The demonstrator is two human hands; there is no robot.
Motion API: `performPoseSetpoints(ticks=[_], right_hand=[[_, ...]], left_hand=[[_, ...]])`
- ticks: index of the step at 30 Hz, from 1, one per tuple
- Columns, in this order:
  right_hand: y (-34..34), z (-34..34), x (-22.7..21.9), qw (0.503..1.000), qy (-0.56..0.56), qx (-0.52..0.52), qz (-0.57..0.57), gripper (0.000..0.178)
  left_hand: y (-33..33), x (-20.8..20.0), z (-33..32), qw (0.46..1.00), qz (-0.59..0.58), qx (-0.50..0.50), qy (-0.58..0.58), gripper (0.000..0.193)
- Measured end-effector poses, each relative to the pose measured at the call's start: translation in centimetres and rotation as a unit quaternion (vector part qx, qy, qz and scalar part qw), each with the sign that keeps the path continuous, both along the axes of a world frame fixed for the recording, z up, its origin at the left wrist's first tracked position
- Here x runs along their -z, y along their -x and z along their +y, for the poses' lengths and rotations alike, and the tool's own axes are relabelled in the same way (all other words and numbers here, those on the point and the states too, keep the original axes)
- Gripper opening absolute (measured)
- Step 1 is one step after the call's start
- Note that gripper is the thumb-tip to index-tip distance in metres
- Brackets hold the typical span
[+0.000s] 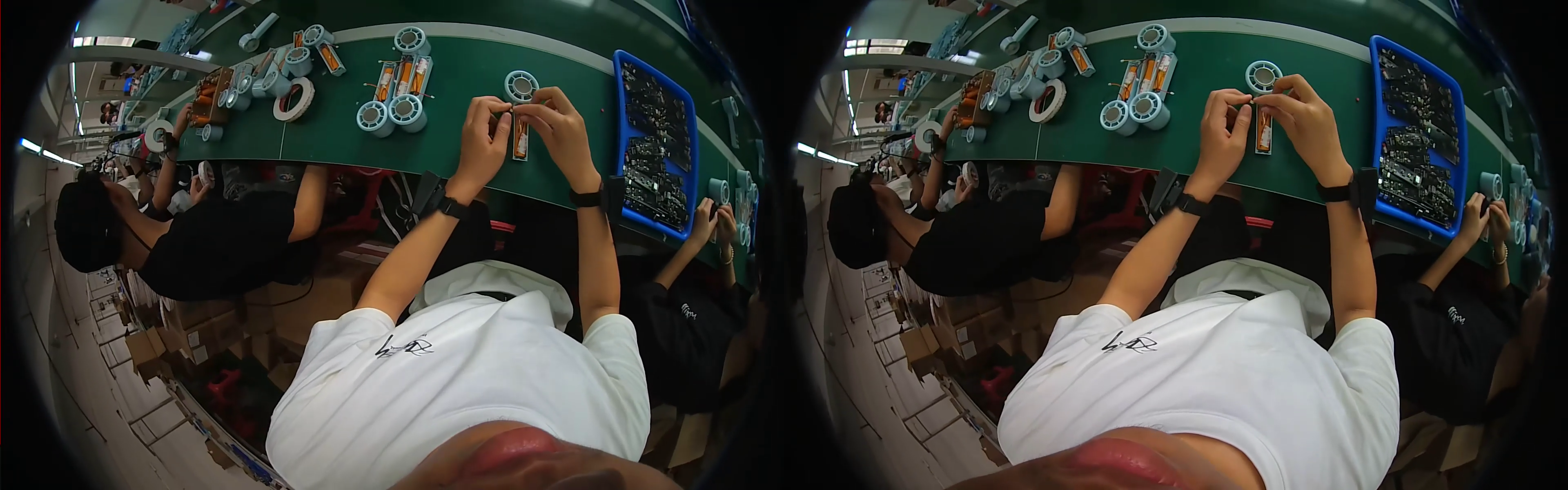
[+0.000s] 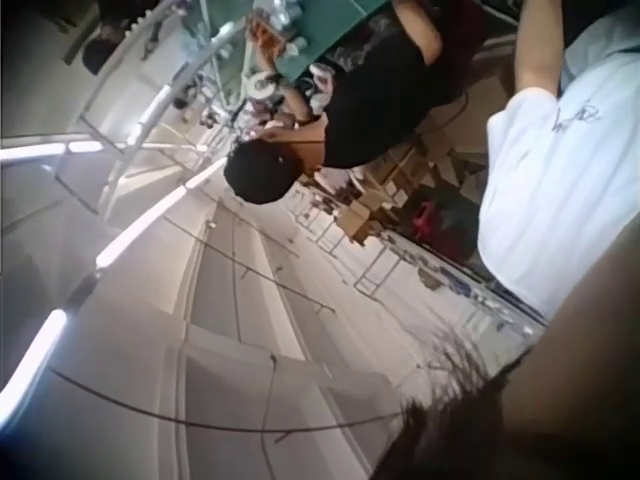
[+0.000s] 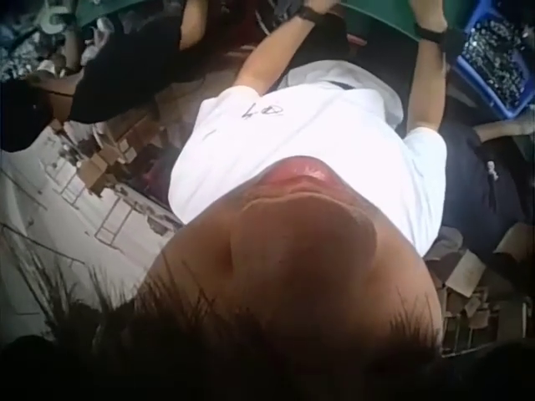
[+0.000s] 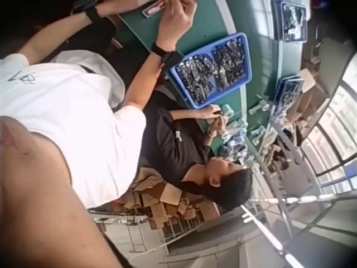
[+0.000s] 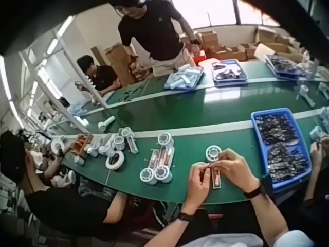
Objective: The person picks up a circuit board from a tray, aligns it with a handheld fan casing, and presses it into place. They then pick up a battery, connect its wires to the circuit board, and seat the battery into the fan handle before setting the assembly down.
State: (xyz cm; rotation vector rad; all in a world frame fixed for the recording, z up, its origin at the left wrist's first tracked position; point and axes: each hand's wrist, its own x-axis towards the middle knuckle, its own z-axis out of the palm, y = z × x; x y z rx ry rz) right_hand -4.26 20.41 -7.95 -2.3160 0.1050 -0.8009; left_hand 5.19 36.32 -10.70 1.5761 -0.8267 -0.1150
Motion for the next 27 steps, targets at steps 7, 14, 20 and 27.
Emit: performPoseSetpoints(ticks=[7, 14, 20, 27], right_hand=[[0.1, 1.3, -0.1, 0.997, 0.017, 0.074, -0.015, 0.013], [-0.2, 3.5, 0.0, 0.985, 0.069, 0.161, 0.010, 0.015], [0.6, 5.7, 0.2, 0.973, 0.100, 0.206, 0.037, 0.019], [1.5, 5.4, 1.6, 0.976, 0.079, 0.204, -0.017, 0.025]], left_hand=[[0.0, 0.1, -0.1, 1.000, -0.006, 0.015, -0.004, 0.012], [-0.2, 0.6, -0.4, 1.000, -0.023, -0.004, 0.008, 0.012], [0.3, 0.4, -0.4, 1.000, 0.015, 0.008, -0.002, 0.015], [-0.1, 1.5, -0.8, 1.000, -0.010, -0.017, -0.001, 0.018]])
